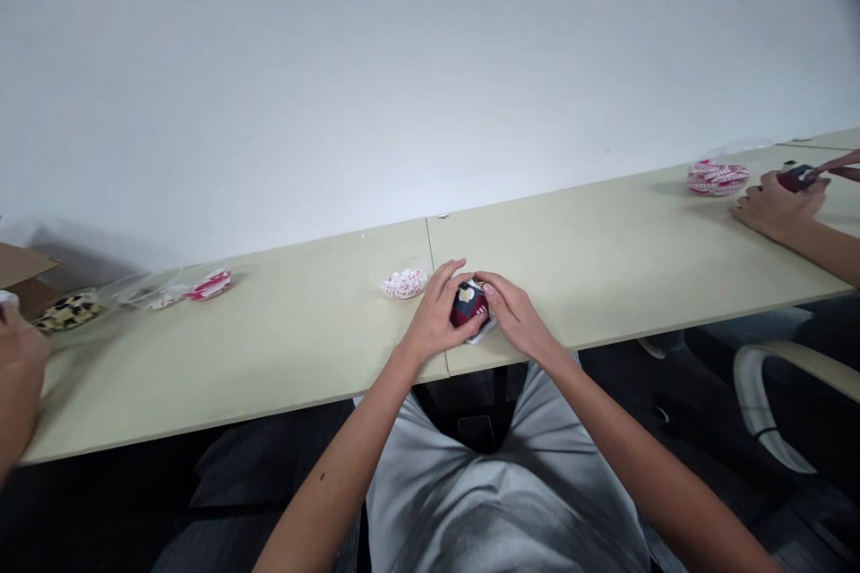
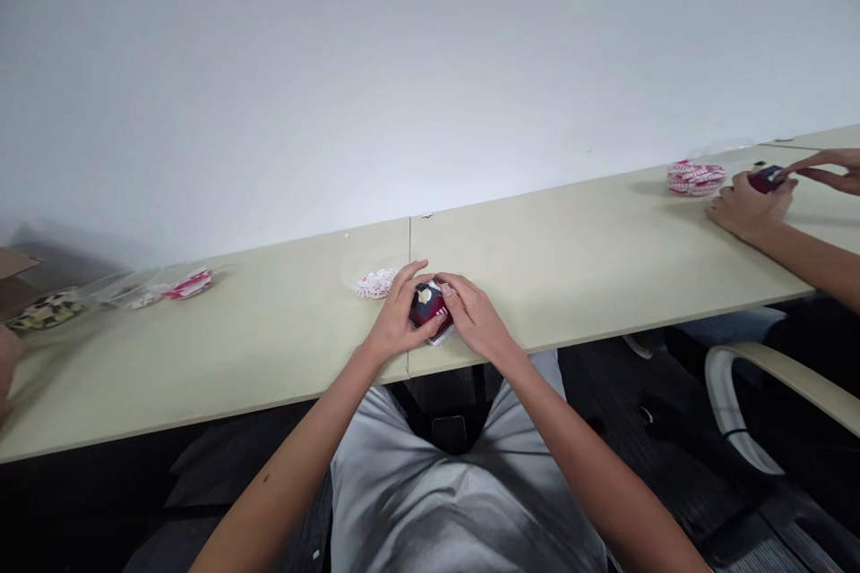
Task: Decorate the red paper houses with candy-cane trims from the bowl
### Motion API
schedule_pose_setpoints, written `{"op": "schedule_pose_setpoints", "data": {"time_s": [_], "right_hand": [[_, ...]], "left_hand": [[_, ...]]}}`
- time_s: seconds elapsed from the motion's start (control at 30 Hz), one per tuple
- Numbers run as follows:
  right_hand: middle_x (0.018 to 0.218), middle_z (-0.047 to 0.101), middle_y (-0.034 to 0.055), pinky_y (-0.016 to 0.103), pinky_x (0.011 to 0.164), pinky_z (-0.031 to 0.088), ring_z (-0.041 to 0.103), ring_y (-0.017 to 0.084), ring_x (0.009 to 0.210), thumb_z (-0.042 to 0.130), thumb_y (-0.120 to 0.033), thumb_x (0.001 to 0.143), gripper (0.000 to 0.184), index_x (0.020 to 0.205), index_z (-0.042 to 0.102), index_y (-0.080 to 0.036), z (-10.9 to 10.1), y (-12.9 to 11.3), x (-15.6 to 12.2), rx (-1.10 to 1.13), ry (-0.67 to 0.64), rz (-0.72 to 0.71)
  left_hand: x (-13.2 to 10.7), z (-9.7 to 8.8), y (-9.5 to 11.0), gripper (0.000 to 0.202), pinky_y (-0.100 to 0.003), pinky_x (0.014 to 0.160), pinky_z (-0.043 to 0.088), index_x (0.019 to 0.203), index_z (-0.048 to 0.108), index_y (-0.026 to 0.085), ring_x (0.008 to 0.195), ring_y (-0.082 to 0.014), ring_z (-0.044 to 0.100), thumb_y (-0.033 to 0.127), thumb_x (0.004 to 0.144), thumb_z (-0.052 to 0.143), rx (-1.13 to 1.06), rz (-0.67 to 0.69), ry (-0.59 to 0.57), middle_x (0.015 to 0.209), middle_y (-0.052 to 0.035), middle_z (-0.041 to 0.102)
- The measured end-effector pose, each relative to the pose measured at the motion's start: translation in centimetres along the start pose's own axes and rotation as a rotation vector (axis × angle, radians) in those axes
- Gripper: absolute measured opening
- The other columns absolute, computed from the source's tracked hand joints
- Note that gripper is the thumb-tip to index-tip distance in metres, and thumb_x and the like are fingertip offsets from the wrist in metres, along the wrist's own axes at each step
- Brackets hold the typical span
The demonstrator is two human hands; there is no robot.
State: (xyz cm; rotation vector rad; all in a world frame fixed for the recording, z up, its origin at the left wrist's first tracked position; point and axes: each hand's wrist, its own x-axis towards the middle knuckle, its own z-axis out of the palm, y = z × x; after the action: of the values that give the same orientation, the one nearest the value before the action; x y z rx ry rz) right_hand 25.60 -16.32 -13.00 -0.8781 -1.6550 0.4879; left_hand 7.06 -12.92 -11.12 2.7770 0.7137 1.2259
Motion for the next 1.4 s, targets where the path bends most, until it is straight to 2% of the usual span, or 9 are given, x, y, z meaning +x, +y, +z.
{"op": "schedule_pose_setpoints", "data": {"time_s": [0.23,0.5,1.0,1.2,1.4], "right_hand": [[0.118,0.070,0.0088,0.040,0.095,0.053,0.066,0.023,0.106,0.043,-0.038,0.103,0.028,0.120,0.061,-0.025,-0.09,-0.17,-0.20,-0.062,0.079,-0.080],[0.117,0.070,0.0089,0.041,0.096,0.052,0.066,0.023,0.108,0.043,-0.038,0.103,0.027,0.120,0.061,-0.026,-0.02,-0.13,-0.24,-0.096,0.077,-0.092],[0.112,0.071,0.0080,0.041,0.093,0.053,0.066,0.023,0.104,0.042,-0.039,0.103,0.028,0.115,0.063,-0.026,-0.01,-0.17,-0.26,-0.116,0.084,-0.090],[0.111,0.071,0.0079,0.040,0.093,0.052,0.066,0.024,0.104,0.043,-0.038,0.103,0.026,0.114,0.062,-0.026,-0.11,-0.22,-0.22,-0.112,0.081,-0.099],[0.116,0.069,0.0090,0.042,0.094,0.052,0.065,0.024,0.104,0.046,-0.037,0.101,0.026,0.122,0.057,-0.026,0.05,-0.18,-0.44,-0.145,0.067,-0.091]], "left_hand": [[-0.17,0.16,-0.37,0.063,-0.056,0.117,0.038,0.140,0.039,0.021,0.145,-0.0320,0.039,0.033,0.087,0.069,-0.018,0.016,0.019,0.149,-0.0188,0.045],[-0.07,0.09,-0.30,0.055,-0.055,0.113,0.043,0.134,0.044,0.021,0.139,-0.0320,0.045,0.036,0.087,0.069,-0.013,-0.029,0.022,0.144,-0.0177,0.049],[-0.04,0.26,-0.37,0.055,-0.056,0.111,0.044,0.132,0.045,0.021,0.137,-0.0320,0.047,0.037,0.086,0.069,-0.018,-0.020,0.037,0.140,-0.0179,0.051],[-0.14,0.15,-0.36,0.065,-0.054,0.114,0.042,0.143,0.039,0.021,0.137,-0.0318,0.047,0.038,0.087,0.069,-0.024,-0.038,0.004,0.142,-0.0177,0.050],[-0.01,-0.02,-0.20,0.062,-0.051,0.114,0.042,0.141,0.042,0.021,0.135,-0.0309,0.047,0.035,0.086,0.068,-0.046,-0.039,0.005,0.140,-0.0167,0.050]]}}
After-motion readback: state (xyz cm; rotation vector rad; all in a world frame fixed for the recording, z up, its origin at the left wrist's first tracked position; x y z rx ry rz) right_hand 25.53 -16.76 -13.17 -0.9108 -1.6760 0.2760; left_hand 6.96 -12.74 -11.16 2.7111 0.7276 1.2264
